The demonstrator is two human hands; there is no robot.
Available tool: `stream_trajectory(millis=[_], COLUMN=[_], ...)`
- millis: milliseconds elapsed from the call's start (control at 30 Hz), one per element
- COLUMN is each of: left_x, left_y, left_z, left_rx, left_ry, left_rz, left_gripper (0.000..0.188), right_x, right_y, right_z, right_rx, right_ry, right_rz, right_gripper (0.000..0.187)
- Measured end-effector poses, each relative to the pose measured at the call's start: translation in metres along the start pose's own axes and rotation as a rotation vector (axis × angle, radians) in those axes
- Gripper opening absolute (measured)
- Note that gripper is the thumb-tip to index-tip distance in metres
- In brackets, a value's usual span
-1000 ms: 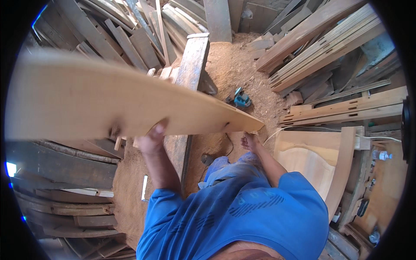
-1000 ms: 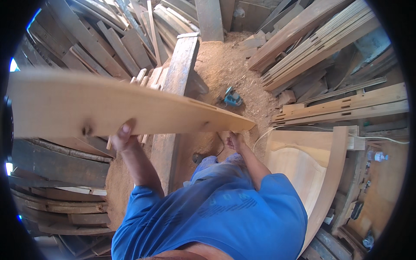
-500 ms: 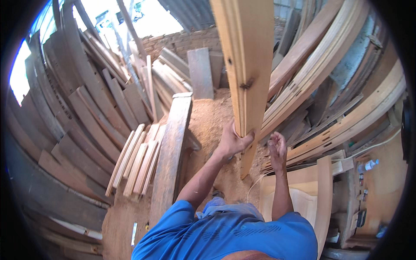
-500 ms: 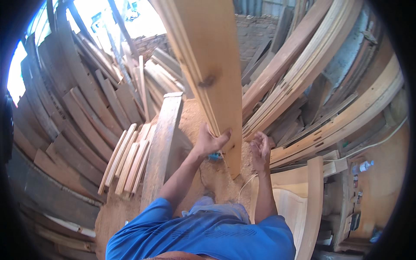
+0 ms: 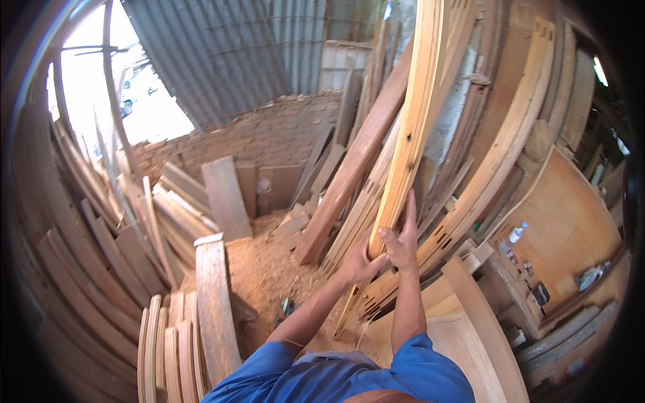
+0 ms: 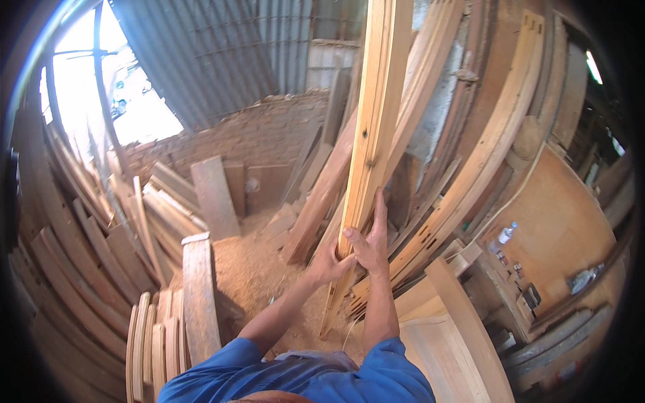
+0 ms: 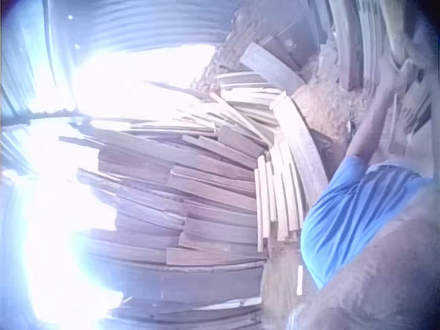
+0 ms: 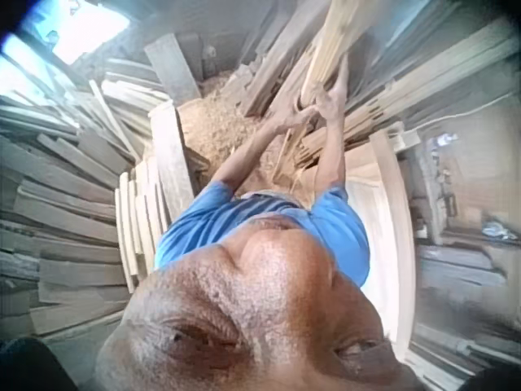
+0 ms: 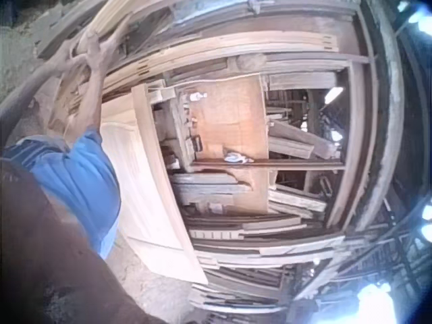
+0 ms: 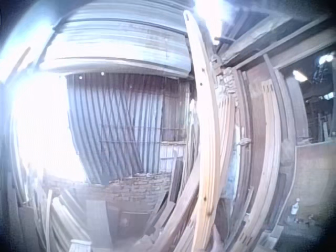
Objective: The person picks up a long wooden plank and uses a handheld router to shape its edge. After routing, the person places the finished plank against a wall with other planks.
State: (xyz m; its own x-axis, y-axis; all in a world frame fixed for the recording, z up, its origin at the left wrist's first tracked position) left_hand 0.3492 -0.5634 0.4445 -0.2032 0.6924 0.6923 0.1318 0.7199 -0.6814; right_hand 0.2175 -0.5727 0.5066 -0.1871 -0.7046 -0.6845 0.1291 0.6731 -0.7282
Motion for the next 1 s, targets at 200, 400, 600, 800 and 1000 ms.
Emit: stream_trajectory(millis=[200,400,600,800,1000], left_x=[-0.056,-0.062,-0.082,-0.1,-0.239], left_y=[0.032,0.061,0.083,0.13,0.301], left_z=[0.017,0.049,0.06,0.061,0.005], left_rx=[-0.182,-0.243,-0.396,-0.514,-1.05], left_ry=[0.162,0.051,0.038,0.077,-0.15], left_rz=[-0.187,-0.027,-0.072,-0.175,-0.529], left_gripper=[0.065,0.077,0.084,0.065,0.047], right_x=[0.002,0.026,0.052,0.054,0.035], right_y=[-0.024,-0.042,-0.05,-0.044,-0.051], right_z=[-0.01,-0.035,-0.065,-0.088,-0.068], right_rx=[0.041,0.1,0.109,0.163,0.134], right_ry=[-0.134,-0.156,-0.208,-0.171,-0.229], right_rz=[0.054,0.07,0.138,0.173,0.172], right_gripper=[0.124,0.125,0.123,0.124,0.119])
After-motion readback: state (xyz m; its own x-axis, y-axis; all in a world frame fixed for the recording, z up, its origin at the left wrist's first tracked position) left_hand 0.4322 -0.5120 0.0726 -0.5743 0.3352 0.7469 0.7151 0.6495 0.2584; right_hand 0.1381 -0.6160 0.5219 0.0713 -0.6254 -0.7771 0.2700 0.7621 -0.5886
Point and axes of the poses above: each hand's wrist, its own y-axis away from the middle knuckle, its own z-axis out of the palm, x = y × z, the point moved 2 cm from there along -y, towards the middle knuckle, and after that the axes turned 4 degrees about x, right-handed, at the moved point
